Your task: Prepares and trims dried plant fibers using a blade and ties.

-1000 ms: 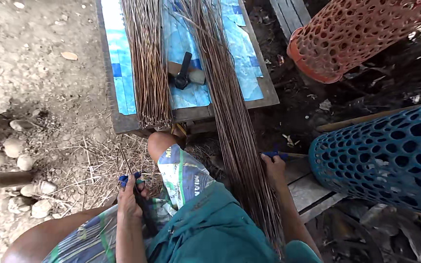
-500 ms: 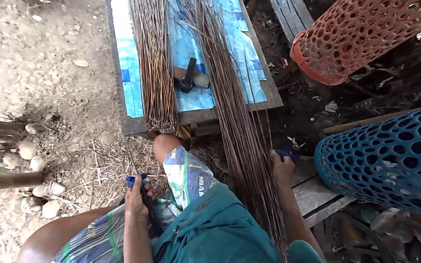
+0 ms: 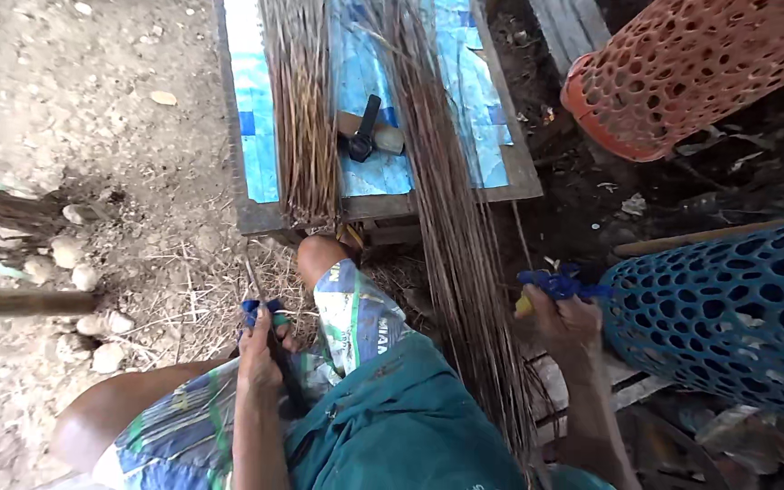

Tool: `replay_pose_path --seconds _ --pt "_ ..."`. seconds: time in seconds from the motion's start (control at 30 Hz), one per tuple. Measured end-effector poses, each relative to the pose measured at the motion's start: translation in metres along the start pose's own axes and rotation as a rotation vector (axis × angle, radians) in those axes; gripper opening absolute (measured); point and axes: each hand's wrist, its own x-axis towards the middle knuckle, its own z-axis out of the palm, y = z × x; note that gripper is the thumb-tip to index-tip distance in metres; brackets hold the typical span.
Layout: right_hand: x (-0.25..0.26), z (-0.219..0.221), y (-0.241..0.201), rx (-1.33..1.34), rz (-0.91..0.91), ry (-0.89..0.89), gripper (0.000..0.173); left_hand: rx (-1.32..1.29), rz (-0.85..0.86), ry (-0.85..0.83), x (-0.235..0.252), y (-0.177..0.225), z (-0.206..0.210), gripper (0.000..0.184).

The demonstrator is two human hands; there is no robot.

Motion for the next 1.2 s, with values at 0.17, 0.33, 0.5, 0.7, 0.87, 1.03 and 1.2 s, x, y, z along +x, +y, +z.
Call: replay_pose_path --seconds 0.17,0.33,0.5,0.7,0.87,1.03,1.2 --pt "-0.008 0.045 -0.064 0.922 0.504 -0.714 0.021 0.087 0.114 -0.471 -0.062 0.037 0.028 0.036" --pt "-0.034 0.103 -0.092 1.193 0.724 -1.127 0.026 0.088 0.12 -0.708 -0.099 0.033 0.043 0.01" --pt "-0.04 0.11 -0.109 1.21 0.704 -1.029 0.018 -0.168 0.075 -0.524 -0.105 0.027 0.034 0.016" --pt "-0.03 0.115 -0.112 1.16 0.529 -0.888 0.011 -0.108 0.07 -0.575 -0.118 0.022 0.05 0.008" --pt "-0.044 0.125 -0.093 0.42 -0.401 -0.487 0.019 -0.174 -0.023 -0.38 -0.105 0.038 0.041 0.012" --pt "-0.046 0.096 -0.099 0.813 0.171 -0.898 0.014 -0.192 -0.044 -0.376 -0.083 0.057 0.012 0.022" --pt "-0.032 0.109 -0.098 1.506 0.917 -1.182 0.03 -0.226 -0.037 -0.444 -0.079 0.047 0.023 0.019"
